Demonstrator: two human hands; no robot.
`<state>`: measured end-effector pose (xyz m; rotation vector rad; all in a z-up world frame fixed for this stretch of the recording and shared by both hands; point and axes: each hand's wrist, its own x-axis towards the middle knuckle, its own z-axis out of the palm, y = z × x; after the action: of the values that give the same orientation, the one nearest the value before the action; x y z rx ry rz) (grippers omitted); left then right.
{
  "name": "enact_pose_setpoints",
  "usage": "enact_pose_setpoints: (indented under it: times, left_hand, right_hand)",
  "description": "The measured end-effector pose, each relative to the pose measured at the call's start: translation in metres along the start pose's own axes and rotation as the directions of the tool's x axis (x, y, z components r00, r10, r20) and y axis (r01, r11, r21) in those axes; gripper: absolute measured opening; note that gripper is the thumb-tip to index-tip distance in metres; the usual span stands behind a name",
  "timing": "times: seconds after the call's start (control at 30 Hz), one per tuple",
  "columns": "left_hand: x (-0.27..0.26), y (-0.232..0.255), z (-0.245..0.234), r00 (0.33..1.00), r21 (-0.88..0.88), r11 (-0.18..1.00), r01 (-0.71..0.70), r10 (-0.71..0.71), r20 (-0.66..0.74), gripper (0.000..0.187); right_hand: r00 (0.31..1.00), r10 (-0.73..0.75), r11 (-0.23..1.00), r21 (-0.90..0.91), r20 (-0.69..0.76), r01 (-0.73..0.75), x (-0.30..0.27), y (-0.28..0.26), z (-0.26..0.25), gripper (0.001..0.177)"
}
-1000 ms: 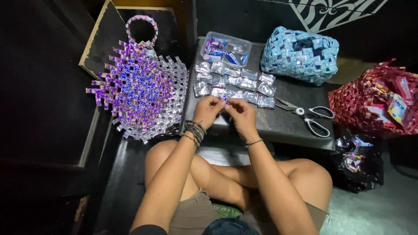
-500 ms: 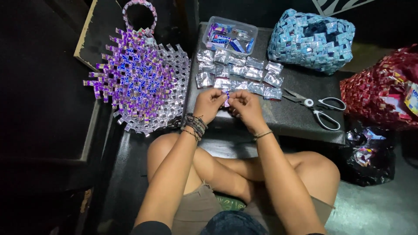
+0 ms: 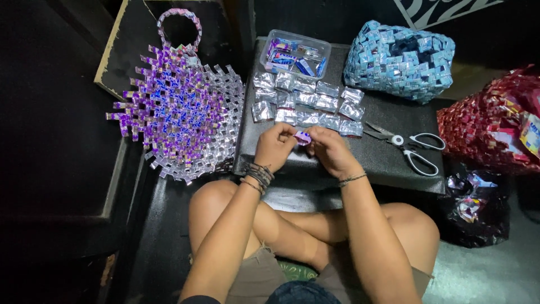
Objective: The person folds small silver rectangular wrappers by hand on a dark surface while sitting cross-legged.
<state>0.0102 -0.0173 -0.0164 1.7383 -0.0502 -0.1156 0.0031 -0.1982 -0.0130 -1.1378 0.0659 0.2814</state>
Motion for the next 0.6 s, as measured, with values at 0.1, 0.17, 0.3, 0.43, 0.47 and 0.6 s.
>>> enact_pose_setpoints:
  times: [0.1, 0.17, 0.3, 0.43, 0.47, 0.6]
  left_hand:
    - [-0.002, 0.004, 0.001, 1.0, -0.009, 1.0, -0.005, 0.005, 0.017, 0.025]
    - [-0.001, -0.007, -0.002, 0.999, -0.011, 1.0, -0.021, 0.021, 0.024, 0.021]
    - [0.007, -0.026, -0.007, 0.995, -0.127, 0.99, -0.06, 0.069, 0.074, 0.01]
    - [0.01, -0.031, -0.008, 0.99, -0.223, 0.974, -0.05, 0.077, 0.117, 0.011]
    - [0.009, -0.026, -0.008, 0.991, -0.239, 0.971, -0.031, 0.062, 0.122, 0.012]
    - [0.011, -0.028, -0.008, 0.991, -0.26, 0.965, 0.011, 0.024, 0.132, 0.02]
  right_hand:
    - [0.992, -0.113, 0.955, -0.27, 0.061, 0.125, 0.006, 0.025, -0.011, 0.029]
    - [0.991, -0.135, 0.954, -0.27, 0.011, 0.133, 0.015, 0.041, -0.016, 0.027]
    - [0.978, -0.19, 0.954, -0.251, -0.089, 0.163, 0.009, 0.035, -0.001, 0.026]
    - [0.964, -0.24, 0.946, -0.249, -0.115, 0.206, 0.005, 0.031, 0.006, 0.027]
    - [0.959, -0.258, 0.934, -0.284, -0.117, 0.217, 0.008, 0.037, 0.002, 0.021]
    - [0.929, -0.345, 0.895, -0.348, -0.136, 0.281, 0.009, 0.04, 0.006, 0.009]
